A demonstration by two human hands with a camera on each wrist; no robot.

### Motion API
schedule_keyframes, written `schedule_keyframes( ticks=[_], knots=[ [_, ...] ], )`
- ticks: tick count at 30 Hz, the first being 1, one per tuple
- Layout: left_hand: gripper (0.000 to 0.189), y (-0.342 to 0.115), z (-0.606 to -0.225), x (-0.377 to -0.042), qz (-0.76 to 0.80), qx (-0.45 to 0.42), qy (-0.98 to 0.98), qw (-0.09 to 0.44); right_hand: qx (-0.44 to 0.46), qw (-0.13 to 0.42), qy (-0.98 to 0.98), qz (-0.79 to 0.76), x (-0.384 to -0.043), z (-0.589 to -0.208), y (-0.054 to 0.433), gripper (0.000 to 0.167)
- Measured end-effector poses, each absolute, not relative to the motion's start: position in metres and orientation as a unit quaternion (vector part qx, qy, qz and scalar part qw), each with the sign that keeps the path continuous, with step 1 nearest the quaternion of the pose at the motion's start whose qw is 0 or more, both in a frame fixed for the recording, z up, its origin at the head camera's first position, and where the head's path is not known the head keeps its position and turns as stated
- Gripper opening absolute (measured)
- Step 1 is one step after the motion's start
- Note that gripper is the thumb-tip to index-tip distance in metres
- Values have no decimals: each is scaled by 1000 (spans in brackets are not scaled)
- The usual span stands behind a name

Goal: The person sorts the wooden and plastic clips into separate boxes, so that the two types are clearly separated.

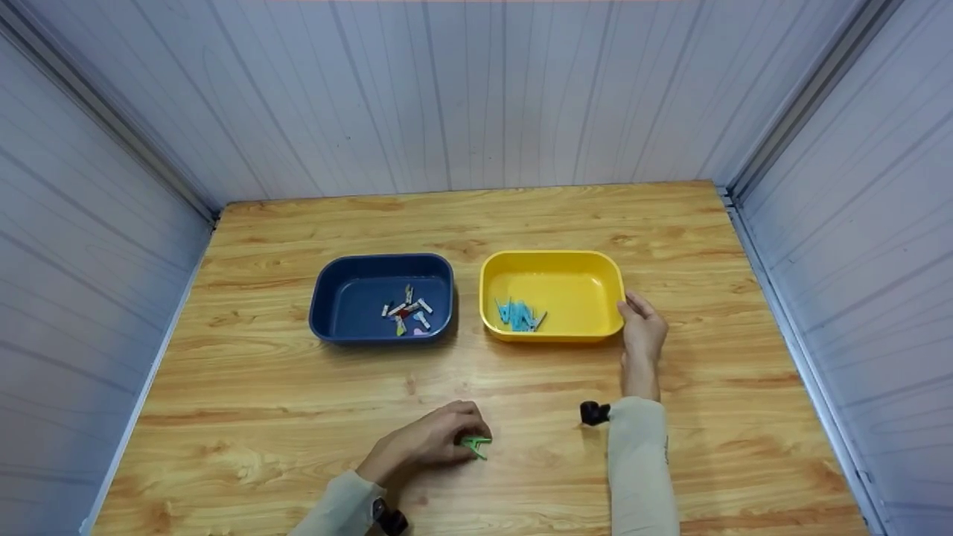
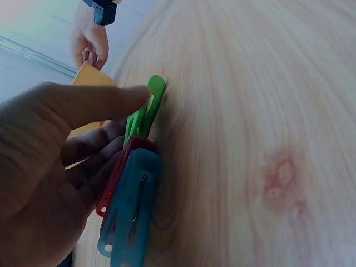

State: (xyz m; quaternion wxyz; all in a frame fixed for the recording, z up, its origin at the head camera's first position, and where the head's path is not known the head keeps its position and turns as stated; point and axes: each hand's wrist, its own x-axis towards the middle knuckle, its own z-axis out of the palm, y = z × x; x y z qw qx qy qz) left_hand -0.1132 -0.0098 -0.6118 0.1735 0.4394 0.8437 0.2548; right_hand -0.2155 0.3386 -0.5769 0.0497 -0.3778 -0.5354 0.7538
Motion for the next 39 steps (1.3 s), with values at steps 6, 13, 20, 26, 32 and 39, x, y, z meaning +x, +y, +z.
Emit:
schedule_keyframes(
  ticks=[6,13,20,26,32,39],
  knots=[
    [20,-9,-611,-114,246,435,846,186,-373,38,-538,754,-214,-577,338,51],
    [18,-6,-610,-117,262,418,849,192,-371,40,-544,751,-214,-575,339,50],
    [17,-4,-609,-120,317,400,839,189,-367,38,-547,752,-213,-575,339,50],
    [19,-5,-598,-126,398,353,825,193,-370,42,-536,758,-213,-575,339,52],
    [20,-8,-584,-135,474,304,803,195,-375,47,-535,756,-215,-577,340,51],
    [22,-9,-571,-146,521,251,793,193,-377,46,-532,757,-215,-576,339,51]
  ],
)
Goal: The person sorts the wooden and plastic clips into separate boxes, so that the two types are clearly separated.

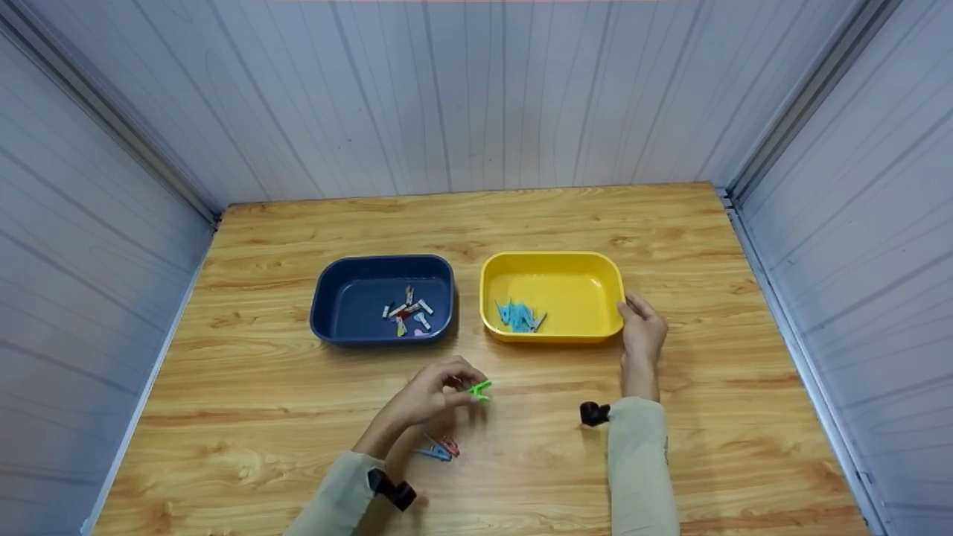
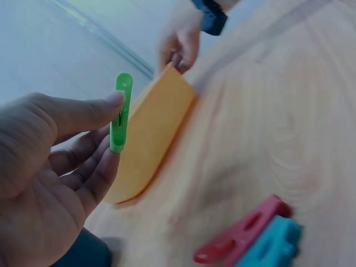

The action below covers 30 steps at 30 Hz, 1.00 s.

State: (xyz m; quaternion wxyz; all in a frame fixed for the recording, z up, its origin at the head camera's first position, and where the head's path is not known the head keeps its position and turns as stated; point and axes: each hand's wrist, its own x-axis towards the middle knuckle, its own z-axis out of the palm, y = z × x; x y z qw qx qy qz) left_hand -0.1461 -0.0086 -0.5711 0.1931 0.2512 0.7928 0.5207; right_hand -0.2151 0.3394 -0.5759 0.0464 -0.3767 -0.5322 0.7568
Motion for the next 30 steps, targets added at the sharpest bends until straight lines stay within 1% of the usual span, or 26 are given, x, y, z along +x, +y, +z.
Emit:
schedule_keyframes(
  ticks=[5,12,25,30],
  knots=[
    [23,-8,-564,-152,547,222,784,191,-376,48,-533,756,-215,-575,339,51],
    [24,-9,-560,-159,559,218,783,165,-371,44,-543,752,-214,-575,340,51],
    [22,-3,-545,-175,571,188,785,153,-370,49,-535,758,-215,-577,340,51],
    [22,0,-536,-182,565,185,791,139,-376,42,-531,758,-215,-576,340,51]
  ],
)
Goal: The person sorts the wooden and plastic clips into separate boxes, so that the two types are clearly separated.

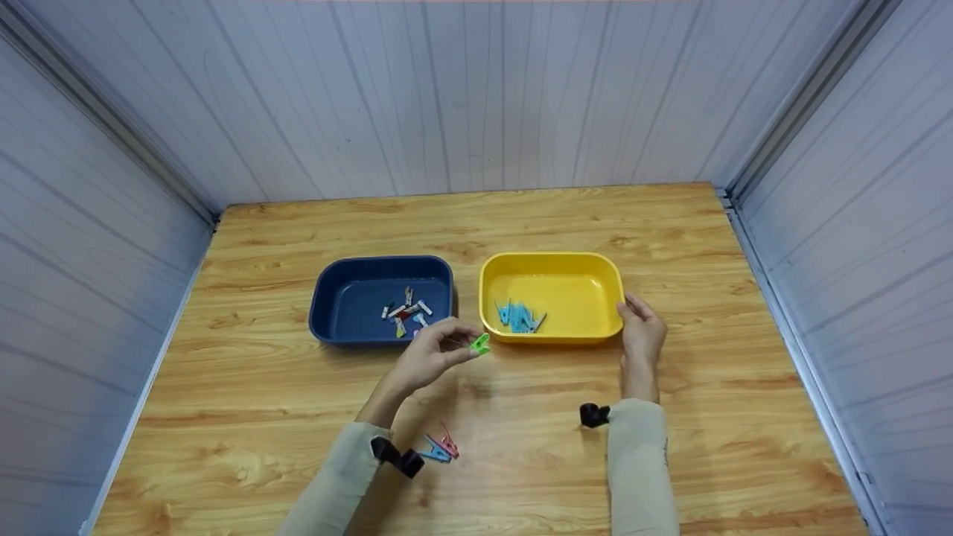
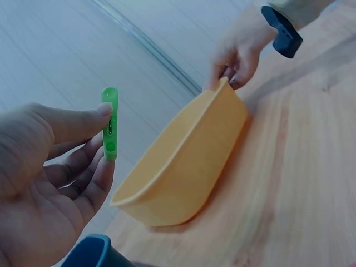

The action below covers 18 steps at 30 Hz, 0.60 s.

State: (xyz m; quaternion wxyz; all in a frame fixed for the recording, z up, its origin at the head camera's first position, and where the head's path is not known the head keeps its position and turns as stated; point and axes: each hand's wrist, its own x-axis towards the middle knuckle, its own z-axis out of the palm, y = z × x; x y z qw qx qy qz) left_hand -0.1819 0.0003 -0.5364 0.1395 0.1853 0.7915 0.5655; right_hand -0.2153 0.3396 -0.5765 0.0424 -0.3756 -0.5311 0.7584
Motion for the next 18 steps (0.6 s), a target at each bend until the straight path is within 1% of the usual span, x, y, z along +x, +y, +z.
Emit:
schedule_keyframes(
  ticks=[12,18],
  knots=[
    [25,12,-523,-200,553,195,803,105,-366,51,-538,758,-215,-579,340,50],
    [26,19,-520,-207,549,177,809,112,-368,61,-527,763,-216,-580,339,50]
  ],
)
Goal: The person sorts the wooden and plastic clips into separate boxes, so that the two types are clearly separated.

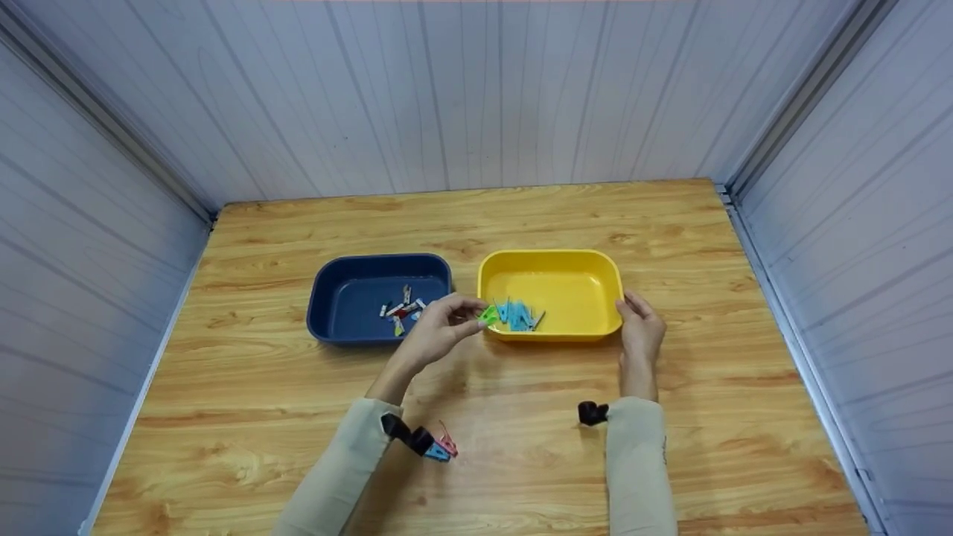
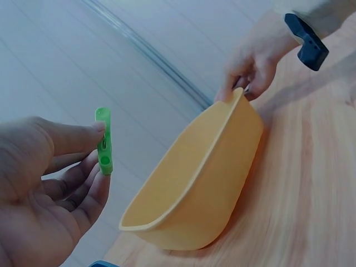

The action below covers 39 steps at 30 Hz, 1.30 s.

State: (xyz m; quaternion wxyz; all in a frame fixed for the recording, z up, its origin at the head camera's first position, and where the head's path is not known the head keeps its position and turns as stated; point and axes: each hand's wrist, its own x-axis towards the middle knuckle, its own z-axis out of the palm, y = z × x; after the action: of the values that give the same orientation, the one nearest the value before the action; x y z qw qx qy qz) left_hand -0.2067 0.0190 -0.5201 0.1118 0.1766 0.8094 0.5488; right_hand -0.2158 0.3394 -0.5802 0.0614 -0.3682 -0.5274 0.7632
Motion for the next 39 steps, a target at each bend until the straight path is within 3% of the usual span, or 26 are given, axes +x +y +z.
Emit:
schedule_keyframes(
  ticks=[24,39],
  knots=[
    [25,37,-525,-239,514,96,837,160,-363,54,-529,765,-213,-580,339,51],
    [27,47,-536,-247,547,50,822,151,-369,61,-520,768,-213,-580,337,49]
  ],
)
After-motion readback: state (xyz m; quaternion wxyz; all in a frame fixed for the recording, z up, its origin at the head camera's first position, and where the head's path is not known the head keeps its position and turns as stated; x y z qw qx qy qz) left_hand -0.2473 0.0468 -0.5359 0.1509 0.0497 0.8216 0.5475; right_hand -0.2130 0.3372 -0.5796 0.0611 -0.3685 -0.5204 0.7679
